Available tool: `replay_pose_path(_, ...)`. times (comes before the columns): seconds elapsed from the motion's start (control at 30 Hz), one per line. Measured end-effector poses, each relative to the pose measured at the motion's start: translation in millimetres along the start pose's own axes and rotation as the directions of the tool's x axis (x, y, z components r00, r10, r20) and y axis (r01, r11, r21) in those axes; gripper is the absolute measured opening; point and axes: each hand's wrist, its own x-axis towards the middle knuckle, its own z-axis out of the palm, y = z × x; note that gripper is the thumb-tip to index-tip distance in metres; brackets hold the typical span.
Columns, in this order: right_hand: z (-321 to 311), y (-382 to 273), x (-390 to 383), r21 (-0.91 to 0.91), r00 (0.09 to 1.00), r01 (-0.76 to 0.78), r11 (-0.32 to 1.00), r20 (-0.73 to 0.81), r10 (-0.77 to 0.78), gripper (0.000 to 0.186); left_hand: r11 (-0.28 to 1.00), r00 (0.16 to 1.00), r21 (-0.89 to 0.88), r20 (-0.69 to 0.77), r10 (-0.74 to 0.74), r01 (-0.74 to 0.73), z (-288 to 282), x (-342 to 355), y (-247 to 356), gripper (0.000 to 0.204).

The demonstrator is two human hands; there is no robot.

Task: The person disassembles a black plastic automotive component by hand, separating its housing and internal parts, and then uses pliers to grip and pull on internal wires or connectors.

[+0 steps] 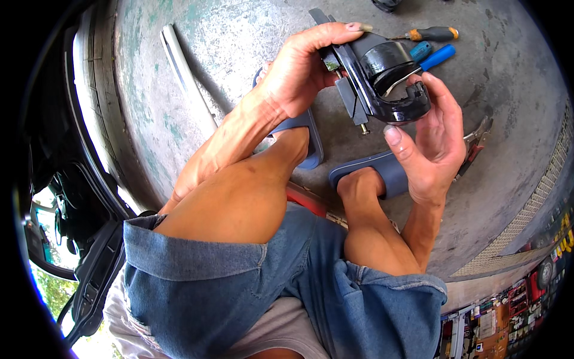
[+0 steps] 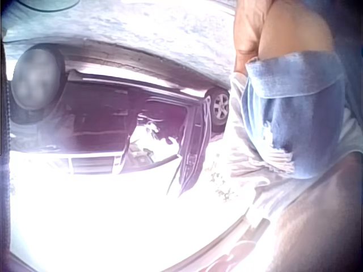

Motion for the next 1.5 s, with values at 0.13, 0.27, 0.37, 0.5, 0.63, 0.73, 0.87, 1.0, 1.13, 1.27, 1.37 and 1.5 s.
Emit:
replay_pose_path(0.13, -1, 2, 1, -0.006, 1.000, 0.002, 1.000, 0.015, -0.002, 0.074, 0.999, 1.000, 0.030, -0.024, 0.014, -0.013, -1, 1, -1, 0.022)
replay_pose_path(0.27, 4, 1, 1, 0.013, 0.999, -0.033, 0.999, -0.009, 0.033, 0.074, 0.999, 0.999, 0.036, -0.036, 0.036, -0.035, -2, 4, -4, 0.023)
replay_pose_path(0.37, 3, 1, 0, 0.015, 0.999, -0.040, 0.999, -0.019, 0.040, 0.074, 0.999, 0.999, 0.043, -0.023, 0.035, -0.034, -2, 2, -2, 0.024)
replay_pose_path(0.5, 3, 2, 0, 0.016, 0.999, -0.036, 0.999, -0.023, 0.036, 0.075, 0.999, 0.999, 0.030, -0.022, 0.029, -0.028, -2, 4, -3, 0.024)
replay_pose_path(0.63, 5, 0, -1, 0.091, 0.995, -0.091, 0.992, -0.039, 0.095, 0.076, 0.999, 0.998, 0.021, -0.041, 0.043, -0.042, -3, 5, -6, 0.023)
replay_pose_path(0.73, 4, 3, 0, 0.097, 0.998, -0.048, 0.994, -0.025, 0.050, 0.076, 0.999, 0.998, 0.021, -0.045, 0.033, -0.032, -2, 5, -5, 0.022)
replay_pose_path(0.87, 4, 2, 0, 0.085, 1.000, -0.025, 0.996, -0.012, 0.026, 0.075, 0.999, 0.999, 0.013, -0.035, 0.031, -0.031, -2, 4, -4, 0.021)
replay_pose_path(1.0, 6, 2, 1, 0.076, 1.000, -0.003, 0.997, 0.020, 0.001, 0.076, 0.996, 0.997, 0.044, -0.011, 0.076, -0.075, -2, 1, -1, 0.026)
replay_pose_path(1.13, 7, 0, -1, -0.018, 0.999, -0.003, 1.000, 0.036, 0.004, 0.078, 0.975, 0.978, 0.084, 0.061, 0.201, -0.206, -5, 0, 1, 0.041)
replay_pose_path(1.27, 7, 3, 2, -0.102, 0.991, 0.131, 0.986, 0.030, -0.129, 0.084, 0.949, 0.951, 0.119, 0.139, 0.275, -0.291, 0, -8, 14, 0.055)
replay_pose_path(1.37, 8, 1, 3, -0.081, 0.986, 0.161, 0.984, 0.050, -0.157, 0.088, 0.943, 0.948, 0.148, 0.165, 0.272, -0.297, -3, -15, 21, 0.063)
replay_pose_path(1.5, 10, 0, 2, 0.002, 0.991, 0.123, 0.992, 0.051, -0.123, 0.093, 0.895, 0.925, 0.257, 0.206, 0.319, -0.365, -4, -14, 20, 0.072)
